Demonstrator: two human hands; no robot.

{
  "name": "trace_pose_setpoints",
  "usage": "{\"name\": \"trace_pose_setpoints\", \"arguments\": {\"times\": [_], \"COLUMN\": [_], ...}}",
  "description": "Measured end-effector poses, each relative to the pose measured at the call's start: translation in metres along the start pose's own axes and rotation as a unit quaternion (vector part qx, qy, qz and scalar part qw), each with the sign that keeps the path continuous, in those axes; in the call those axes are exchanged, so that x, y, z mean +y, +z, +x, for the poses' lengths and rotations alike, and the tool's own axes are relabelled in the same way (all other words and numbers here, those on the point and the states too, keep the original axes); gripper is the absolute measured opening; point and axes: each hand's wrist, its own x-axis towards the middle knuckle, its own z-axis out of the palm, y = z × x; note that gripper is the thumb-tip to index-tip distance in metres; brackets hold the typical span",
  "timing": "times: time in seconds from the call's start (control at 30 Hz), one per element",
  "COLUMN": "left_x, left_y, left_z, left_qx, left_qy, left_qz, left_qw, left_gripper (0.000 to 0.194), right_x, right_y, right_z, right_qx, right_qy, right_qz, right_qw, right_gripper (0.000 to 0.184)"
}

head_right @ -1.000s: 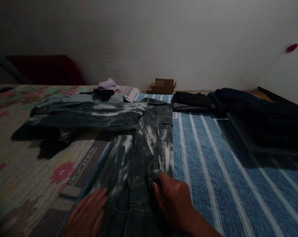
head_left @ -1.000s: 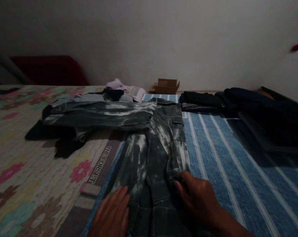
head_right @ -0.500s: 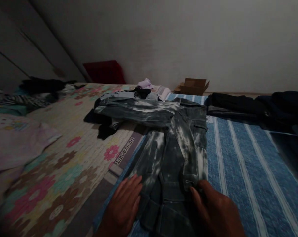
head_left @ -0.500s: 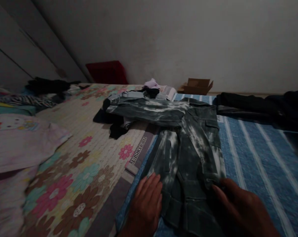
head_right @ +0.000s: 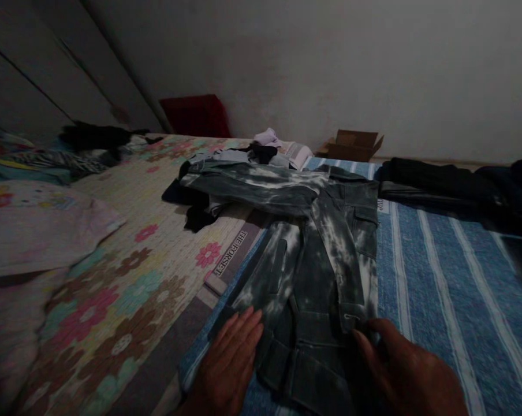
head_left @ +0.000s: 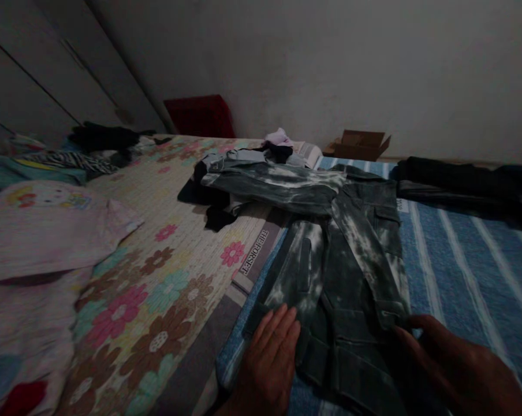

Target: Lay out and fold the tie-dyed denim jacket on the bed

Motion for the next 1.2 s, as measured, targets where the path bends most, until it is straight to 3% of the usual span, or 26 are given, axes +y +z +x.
{"name": "trace_pose_setpoints", "arguments": {"times": [0.27, 0.43, 0.53, 0.63, 0.93, 1.2], "left_x": [-0.007, -0.015, -0.015, -0.014, -0.009, 0.006], "left_y": [-0.001, 0.007, 0.007, 0.005, 0.004, -0.005], "left_z": [0.008, 0.008, 0.010, 0.011, 0.011, 0.011], "left_qx": [0.015, 0.015, 0.016, 0.020, 0.013, 0.005], "left_qy": [0.022, 0.042, 0.043, 0.045, 0.032, 0.004], "left_qz": [0.003, -0.015, -0.020, -0.016, -0.017, 0.009], "left_qw": [1.000, 0.999, 0.999, 0.999, 0.999, 1.000], "left_gripper": [0.050, 0.047, 0.046, 0.044, 0.041, 0.042], "right_x": [-0.014, -0.024, -0.021, -0.015, -0.014, -0.047], "right_y": [0.021, -0.018, -0.045, -0.056, -0.055, -0.037], "right_z": [-0.016, 0.004, 0.020, 0.028, 0.037, 0.049], "right_qx": [0.043, -0.082, -0.099, -0.123, -0.099, -0.057], "right_qy": [-0.041, -0.073, -0.067, -0.064, -0.075, -0.218], "right_qz": [-0.076, 0.010, 0.051, 0.078, 0.081, 0.008], "right_qw": [0.995, 0.994, 0.992, 0.987, 0.989, 0.974], "right_gripper": [0.047, 0.036, 0.034, 0.032, 0.030, 0.028]}}
